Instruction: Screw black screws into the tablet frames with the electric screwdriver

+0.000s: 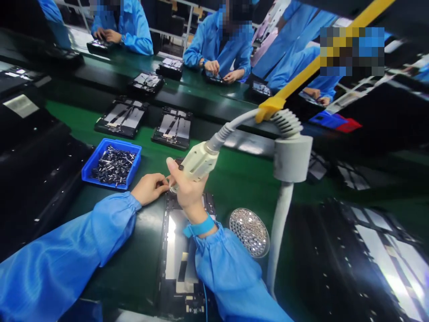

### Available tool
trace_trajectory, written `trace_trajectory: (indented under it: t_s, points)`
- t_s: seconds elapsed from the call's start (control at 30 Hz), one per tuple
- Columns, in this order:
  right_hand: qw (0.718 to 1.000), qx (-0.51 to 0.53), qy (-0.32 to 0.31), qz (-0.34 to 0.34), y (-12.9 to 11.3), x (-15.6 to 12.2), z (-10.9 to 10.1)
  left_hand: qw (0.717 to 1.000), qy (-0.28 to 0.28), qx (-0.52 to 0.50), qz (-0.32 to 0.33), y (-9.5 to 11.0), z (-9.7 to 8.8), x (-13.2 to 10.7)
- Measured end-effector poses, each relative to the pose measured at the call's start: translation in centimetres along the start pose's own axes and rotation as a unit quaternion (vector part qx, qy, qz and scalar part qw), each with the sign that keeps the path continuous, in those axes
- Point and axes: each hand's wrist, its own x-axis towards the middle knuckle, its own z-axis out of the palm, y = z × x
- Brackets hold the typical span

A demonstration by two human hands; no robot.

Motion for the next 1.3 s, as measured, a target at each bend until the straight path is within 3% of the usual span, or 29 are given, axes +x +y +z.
trace_trajectory:
  t_s: [0.23, 0.57, 0.67, 0.77, 0.8, 0.87, 0.9, 0.93, 0.97, 1.0, 1.03, 1.07, 1.13, 1.23, 1.3]
  points:
    - [0.999, -0.037, -0.002, -0.006, 1.7, 0.1, 0.2, 0.999, -0.008, 0.008, -0.033, 0.5, 0.1, -0.2]
    - [0.997, -0.079, -0.025, -0.002, 3.3, 0.0, -0.1, 0.999, -0.011, 0.029, -0.031, 0.1, 0.3, -0.1]
    - [0.999, -0.037, -0.021, -0.016, 1.5, 0.2, 0.3, 0.998, -0.001, 0.058, -0.030, 0.3, -0.5, 0.5]
    - [0.995, 0.080, -0.017, -0.066, -3.0, 0.5, -0.3, 0.994, 0.029, 0.099, -0.023, 1.6, -0.4, -0.9]
    - [0.989, 0.118, -0.019, -0.087, -4.8, 0.4, -0.8, 0.992, 0.047, 0.115, -0.010, 2.2, 0.5, -2.2]
    - [0.980, 0.152, -0.038, -0.121, -8.3, -0.2, -2.6, 0.982, 0.091, 0.156, 0.050, 2.8, 4.2, -6.0]
    - [0.979, 0.149, -0.045, -0.132, -9.6, -0.6, -3.7, 0.957, 0.136, 0.199, 0.161, 2.6, 6.7, -8.1]
    - [0.978, 0.141, -0.056, -0.141, -10.7, -1.1, -4.9, 0.917, 0.174, 0.241, 0.267, 2.2, 9.3, -10.2]
    - [0.979, 0.130, -0.064, -0.140, -11.6, -1.7, -6.2, 0.849, 0.241, 0.266, 0.388, 1.5, 11.8, -12.0]
    - [0.980, 0.119, -0.071, -0.140, -12.1, -2.3, -7.4, 0.791, 0.291, 0.283, 0.458, 0.7, 13.7, -13.2]
    - [0.982, 0.108, -0.076, -0.134, -12.4, -2.9, -8.5, 0.775, 0.276, 0.319, 0.470, 0.0, 15.0, -13.7]
    - [0.984, 0.100, -0.077, -0.126, -12.5, -3.5, -9.6, 0.768, 0.242, 0.349, 0.479, -0.5, 15.4, -13.5]
    - [0.988, 0.087, -0.073, -0.102, -12.3, -4.7, -11.2, 0.810, 0.122, 0.390, 0.419, -0.5, 14.0, -10.6]
    - [0.995, 0.074, -0.039, -0.045, -11.2, -6.5, -12.5, 0.905, -0.026, 0.355, 0.232, 1.8, 9.2, -2.3]
    - [0.997, 0.077, 0.000, -0.009, -9.9, -7.4, -12.7, 0.936, -0.032, 0.324, 0.133, 3.8, 6.3, 3.9]
